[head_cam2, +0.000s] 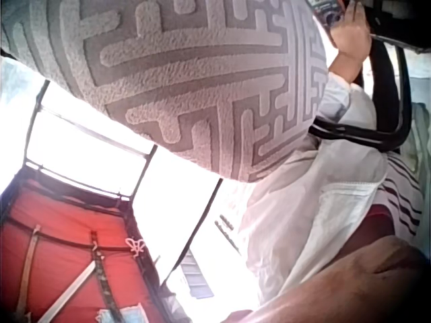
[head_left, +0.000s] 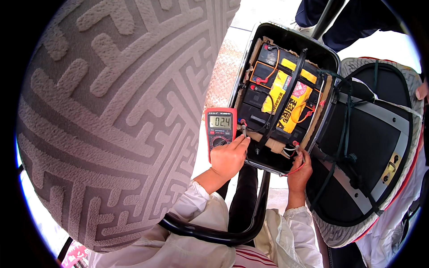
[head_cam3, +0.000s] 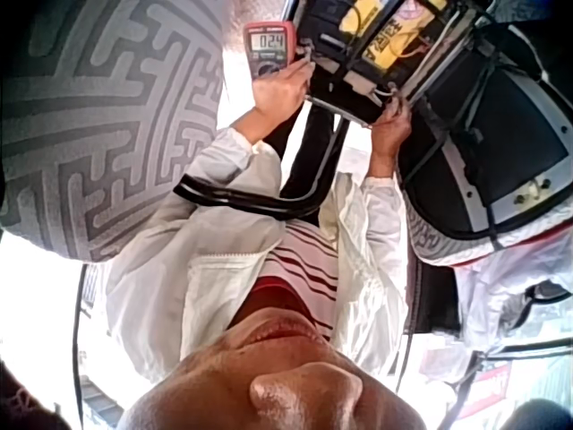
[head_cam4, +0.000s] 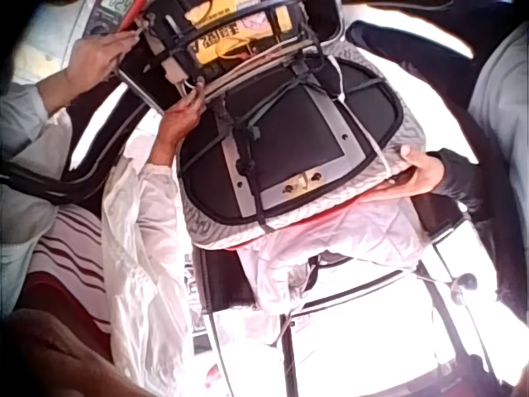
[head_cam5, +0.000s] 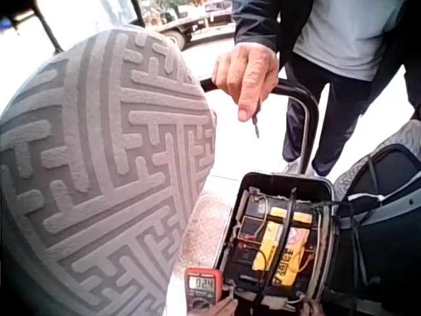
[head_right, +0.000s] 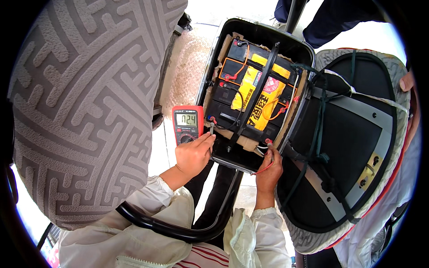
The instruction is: The person uses a multimeter to test the voltage of batteries inside a compartment of a three-wheeled vehicle. They connect the multimeter probes to the battery terminals and observe the readings on the multimeter display.
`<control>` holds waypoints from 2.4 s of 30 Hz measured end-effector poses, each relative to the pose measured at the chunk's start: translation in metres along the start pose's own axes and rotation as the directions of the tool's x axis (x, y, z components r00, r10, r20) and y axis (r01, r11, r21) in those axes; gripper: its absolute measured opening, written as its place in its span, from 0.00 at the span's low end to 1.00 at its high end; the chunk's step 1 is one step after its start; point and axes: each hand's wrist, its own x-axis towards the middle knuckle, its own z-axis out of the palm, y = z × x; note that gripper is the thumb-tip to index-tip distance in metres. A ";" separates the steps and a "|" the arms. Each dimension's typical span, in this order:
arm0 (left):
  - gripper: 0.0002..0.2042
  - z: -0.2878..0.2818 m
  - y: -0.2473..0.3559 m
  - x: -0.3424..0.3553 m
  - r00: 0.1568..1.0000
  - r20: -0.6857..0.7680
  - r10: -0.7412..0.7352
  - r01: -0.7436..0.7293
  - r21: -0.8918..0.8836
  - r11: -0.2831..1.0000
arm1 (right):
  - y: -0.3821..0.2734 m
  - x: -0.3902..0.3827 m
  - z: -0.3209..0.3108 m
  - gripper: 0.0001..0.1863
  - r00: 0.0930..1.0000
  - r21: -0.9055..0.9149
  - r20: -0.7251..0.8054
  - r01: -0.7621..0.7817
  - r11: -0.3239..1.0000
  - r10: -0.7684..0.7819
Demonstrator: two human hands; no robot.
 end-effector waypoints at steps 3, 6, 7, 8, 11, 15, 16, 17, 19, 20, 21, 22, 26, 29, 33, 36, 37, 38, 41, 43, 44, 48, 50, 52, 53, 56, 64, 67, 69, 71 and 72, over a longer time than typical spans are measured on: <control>0.13 -0.001 0.000 -0.001 1.000 -0.002 -0.001 0.001 0.002 1.000 | 0.000 0.000 0.000 0.15 1.000 -0.007 -0.004 0.016 1.000 -0.016; 0.13 -0.001 0.001 -0.002 1.000 0.000 -0.004 0.004 0.001 1.000 | 0.001 0.000 0.001 0.15 1.000 0.006 -0.017 0.022 1.000 -0.022; 0.13 -0.001 0.001 -0.002 1.000 0.002 -0.006 0.006 0.002 1.000 | 0.001 0.000 0.002 0.15 1.000 0.016 -0.020 0.020 1.000 -0.020; 0.12 -0.001 0.001 -0.001 1.000 -0.003 -0.007 0.007 -0.002 1.000 | 0.001 0.000 0.001 0.15 1.000 0.015 -0.013 0.010 1.000 -0.009; 0.12 -0.001 0.001 0.001 1.000 -0.015 -0.010 0.010 -0.004 1.000 | -0.001 0.000 0.000 0.15 1.000 0.020 -0.004 -0.008 1.000 0.008; 0.12 0.001 -0.002 0.004 1.000 -0.022 -0.017 0.017 0.002 1.000 | -0.001 0.000 0.000 0.15 1.000 0.023 -0.001 -0.010 1.000 0.010; 0.12 0.002 -0.002 0.004 1.000 -0.025 -0.018 0.018 -0.001 1.000 | -0.001 0.001 -0.001 0.15 1.000 0.017 0.005 -0.013 1.000 0.013; 0.12 0.002 -0.003 0.004 1.000 -0.021 -0.019 0.019 0.004 1.000 | -0.002 0.001 -0.001 0.15 1.000 0.025 0.008 -0.020 0.999 0.019; 0.11 0.000 -0.004 0.004 1.000 -0.013 -0.022 0.022 0.015 1.000 | -0.004 0.001 -0.001 0.15 0.999 0.042 0.013 -0.032 0.999 0.032; 0.11 0.000 -0.003 0.004 1.000 -0.015 -0.024 0.025 0.009 1.000 | -0.003 0.001 -0.001 0.15 1.000 0.044 0.006 -0.026 0.999 0.026; 0.10 -0.002 -0.001 0.004 1.000 -0.016 -0.027 0.027 0.003 1.000 | -0.002 0.001 0.000 0.15 1.000 0.046 -0.002 -0.020 0.999 0.020; 0.10 -0.002 -0.001 0.004 0.999 -0.017 -0.030 0.030 -0.002 1.000 | -0.001 0.001 0.001 0.15 1.000 0.049 -0.008 -0.014 0.999 0.014; 0.10 -0.001 -0.001 0.001 0.999 -0.016 -0.031 0.031 0.003 1.000 | 0.000 0.001 -0.001 0.15 0.999 0.042 0.014 -0.033 0.999 0.032; 0.09 0.001 -0.002 0.000 0.999 -0.024 -0.027 0.027 0.002 1.000 | -0.001 0.002 -0.001 0.15 0.999 0.029 0.026 -0.035 0.999 0.034; 0.09 0.000 -0.001 0.002 1.000 -0.023 -0.018 0.018 -0.006 1.000 | 0.000 0.002 -0.001 0.16 1.000 0.031 0.015 -0.024 0.999 0.024; 0.09 0.000 -0.002 0.002 1.000 -0.024 -0.015 0.014 -0.008 1.000 | -0.002 0.001 -0.001 0.16 1.000 0.038 0.014 -0.027 0.999 0.026; 0.09 0.001 -0.002 0.002 1.000 -0.025 -0.013 0.013 -0.011 1.000 | -0.003 0.001 -0.001 0.16 1.000 0.038 0.012 -0.027 0.999 0.026; 0.09 0.002 -0.003 0.001 1.000 -0.028 -0.014 0.014 -0.008 1.000 | -0.002 0.001 -0.001 0.16 1.000 0.034 0.013 -0.025 0.999 0.025; 0.08 0.003 -0.004 0.000 0.999 -0.023 -0.022 0.022 -0.005 1.000 | 0.000 0.002 -0.002 0.16 1.000 0.024 0.018 -0.020 1.000 0.019; 0.09 0.002 -0.004 -0.001 0.999 -0.001 -0.034 0.034 -0.007 0.999 | 0.000 0.003 -0.003 0.16 1.000 0.019 0.026 -0.012 1.000 0.012; 0.09 0.001 -0.003 0.000 0.999 0.004 -0.039 0.039 -0.017 0.999 | 0.000 0.003 -0.002 0.16 1.000 0.024 0.017 -0.005 1.000 0.005; 0.11 -0.001 0.000 0.013 0.997 0.032 -0.073 0.075 -0.061 0.995 | 0.001 0.004 -0.001 0.16 1.000 0.031 0.013 -0.018 0.999 0.018; 0.11 -0.001 0.001 0.024 0.993 0.061 -0.105 0.109 -0.078 0.991 | 0.001 0.005 -0.002 0.15 0.999 0.033 0.014 -0.036 0.999 0.035; 0.11 -0.001 0.001 0.031 0.983 0.103 -0.153 0.162 -0.084 0.983 | -0.002 0.005 -0.001 0.15 0.999 0.038 0.011 -0.043 0.998 0.042; 0.12 -0.001 0.000 0.031 0.981 0.112 -0.160 0.170 -0.095 0.981 | -0.005 0.004 -0.001 0.14 0.998 0.009 0.021 -0.051 0.999 0.051; 0.12 0.003 -0.005 0.027 0.986 0.102 -0.129 0.139 -0.093 0.986 | -0.015 0.002 -0.002 0.12 0.999 -0.066 0.029 -0.031 0.997 0.033; 0.09 0.008 -0.007 0.025 0.995 0.057 -0.080 0.084 -0.066 0.994 | -0.023 0.006 -0.002 0.11 0.999 -0.037 0.032 -0.008 0.999 0.009; 0.08 0.009 -0.007 0.027 0.995 0.056 -0.081 0.086 -0.084 0.993 | -0.019 0.008 -0.002 0.11 0.999 -0.030 0.035 -0.021 0.999 0.022; 0.08 0.009 -0.005 0.028 0.995 0.062 -0.082 0.088 -0.092 0.992 | -0.018 0.009 -0.002 0.11 0.999 -0.033 0.038 -0.026 0.999 0.027; 0.08 0.009 -0.005 0.028 0.995 0.060 -0.080 0.085 -0.090 0.992 | -0.021 0.010 -0.003 0.12 0.999 -0.048 0.047 -0.014 0.999 0.016; 0.08 0.009 -0.005 0.028 0.994 0.063 -0.084 0.089 -0.090 0.992 | -0.021 0.010 -0.002 0.12 0.999 -0.043 0.045 -0.010 0.999 0.011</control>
